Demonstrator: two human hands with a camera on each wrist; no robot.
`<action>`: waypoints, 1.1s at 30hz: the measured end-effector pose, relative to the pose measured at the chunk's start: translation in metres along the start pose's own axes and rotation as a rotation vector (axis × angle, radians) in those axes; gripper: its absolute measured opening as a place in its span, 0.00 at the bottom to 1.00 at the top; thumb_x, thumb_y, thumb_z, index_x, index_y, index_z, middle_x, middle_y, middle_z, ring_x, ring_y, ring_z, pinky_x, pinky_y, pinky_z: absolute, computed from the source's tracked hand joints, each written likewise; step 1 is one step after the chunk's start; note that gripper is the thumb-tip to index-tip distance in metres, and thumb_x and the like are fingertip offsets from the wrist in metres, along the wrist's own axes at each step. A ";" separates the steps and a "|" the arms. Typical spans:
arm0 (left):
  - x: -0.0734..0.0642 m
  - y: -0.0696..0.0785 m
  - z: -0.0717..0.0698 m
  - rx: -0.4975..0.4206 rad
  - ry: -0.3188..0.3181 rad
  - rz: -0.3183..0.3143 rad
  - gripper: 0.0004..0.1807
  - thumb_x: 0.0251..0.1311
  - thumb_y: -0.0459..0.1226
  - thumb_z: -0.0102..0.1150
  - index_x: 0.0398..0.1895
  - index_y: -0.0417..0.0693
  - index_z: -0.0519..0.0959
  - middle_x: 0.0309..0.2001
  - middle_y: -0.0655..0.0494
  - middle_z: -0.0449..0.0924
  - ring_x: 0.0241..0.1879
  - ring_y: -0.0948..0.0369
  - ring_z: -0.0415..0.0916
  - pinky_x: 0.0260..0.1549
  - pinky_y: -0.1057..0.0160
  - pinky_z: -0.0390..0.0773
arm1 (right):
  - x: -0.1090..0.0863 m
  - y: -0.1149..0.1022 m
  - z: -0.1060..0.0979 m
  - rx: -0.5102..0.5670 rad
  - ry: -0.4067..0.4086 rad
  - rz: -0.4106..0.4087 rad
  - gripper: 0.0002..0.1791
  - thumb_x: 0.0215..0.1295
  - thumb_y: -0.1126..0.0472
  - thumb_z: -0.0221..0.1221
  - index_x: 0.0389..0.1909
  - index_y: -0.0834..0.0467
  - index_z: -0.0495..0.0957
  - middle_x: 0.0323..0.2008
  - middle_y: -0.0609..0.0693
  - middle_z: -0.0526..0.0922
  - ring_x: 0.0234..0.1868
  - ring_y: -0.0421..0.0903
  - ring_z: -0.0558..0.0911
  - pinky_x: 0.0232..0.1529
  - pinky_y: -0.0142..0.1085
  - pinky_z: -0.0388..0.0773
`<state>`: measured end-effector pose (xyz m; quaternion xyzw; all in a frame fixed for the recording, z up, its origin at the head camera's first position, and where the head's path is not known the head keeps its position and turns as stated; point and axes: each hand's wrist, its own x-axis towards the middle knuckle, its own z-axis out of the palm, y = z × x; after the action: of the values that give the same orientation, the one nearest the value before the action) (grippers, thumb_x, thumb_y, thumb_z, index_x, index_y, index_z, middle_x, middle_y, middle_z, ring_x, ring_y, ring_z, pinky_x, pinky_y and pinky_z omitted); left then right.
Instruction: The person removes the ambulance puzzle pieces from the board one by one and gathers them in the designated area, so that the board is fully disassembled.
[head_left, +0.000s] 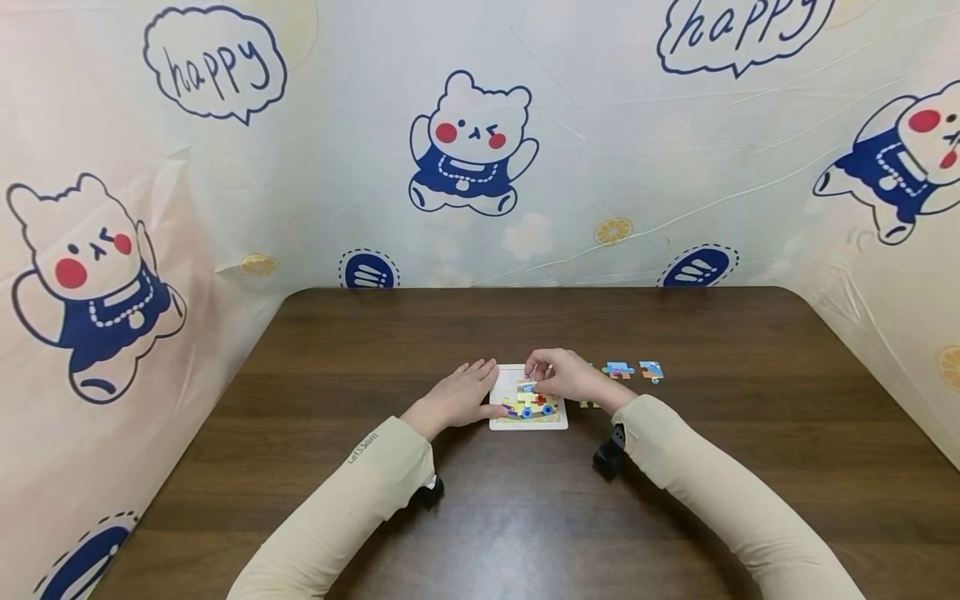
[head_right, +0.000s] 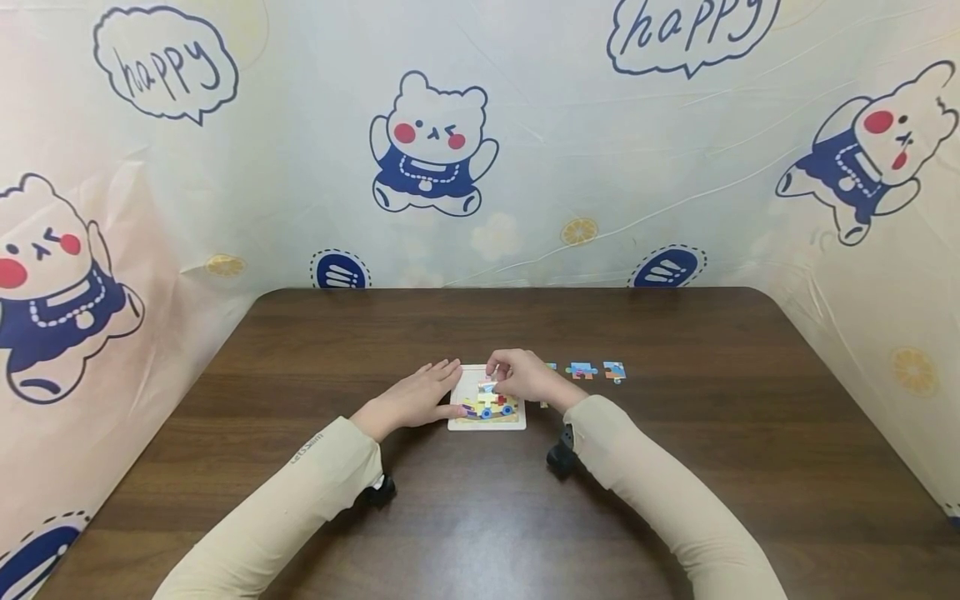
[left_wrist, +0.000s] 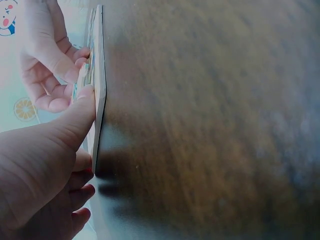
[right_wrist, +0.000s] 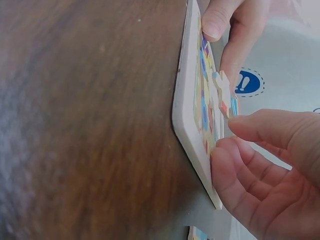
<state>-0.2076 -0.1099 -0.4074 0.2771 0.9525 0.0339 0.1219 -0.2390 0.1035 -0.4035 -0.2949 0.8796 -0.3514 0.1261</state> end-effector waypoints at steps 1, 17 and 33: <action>0.000 0.000 0.000 -0.001 0.001 0.001 0.43 0.61 0.58 0.47 0.69 0.37 0.53 0.69 0.45 0.49 0.68 0.52 0.46 0.64 0.55 0.47 | 0.000 0.000 0.000 0.008 -0.003 0.004 0.09 0.55 0.70 0.62 0.36 0.60 0.76 0.26 0.48 0.73 0.28 0.43 0.73 0.29 0.34 0.73; -0.001 0.001 -0.001 -0.001 0.004 0.004 0.43 0.61 0.58 0.48 0.69 0.37 0.53 0.69 0.45 0.50 0.68 0.52 0.46 0.64 0.55 0.47 | -0.009 -0.001 -0.014 0.077 0.009 0.043 0.10 0.57 0.71 0.60 0.40 0.62 0.75 0.27 0.51 0.73 0.21 0.45 0.72 0.22 0.35 0.74; -0.002 0.002 -0.002 0.013 0.002 0.002 0.43 0.61 0.58 0.47 0.69 0.37 0.53 0.69 0.45 0.49 0.68 0.52 0.46 0.64 0.55 0.47 | -0.021 0.011 -0.026 0.098 0.040 0.048 0.09 0.57 0.72 0.60 0.39 0.62 0.75 0.25 0.51 0.73 0.22 0.46 0.73 0.23 0.38 0.76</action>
<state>-0.2051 -0.1094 -0.4050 0.2786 0.9526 0.0282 0.1193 -0.2384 0.1367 -0.3918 -0.2602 0.8705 -0.3968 0.1309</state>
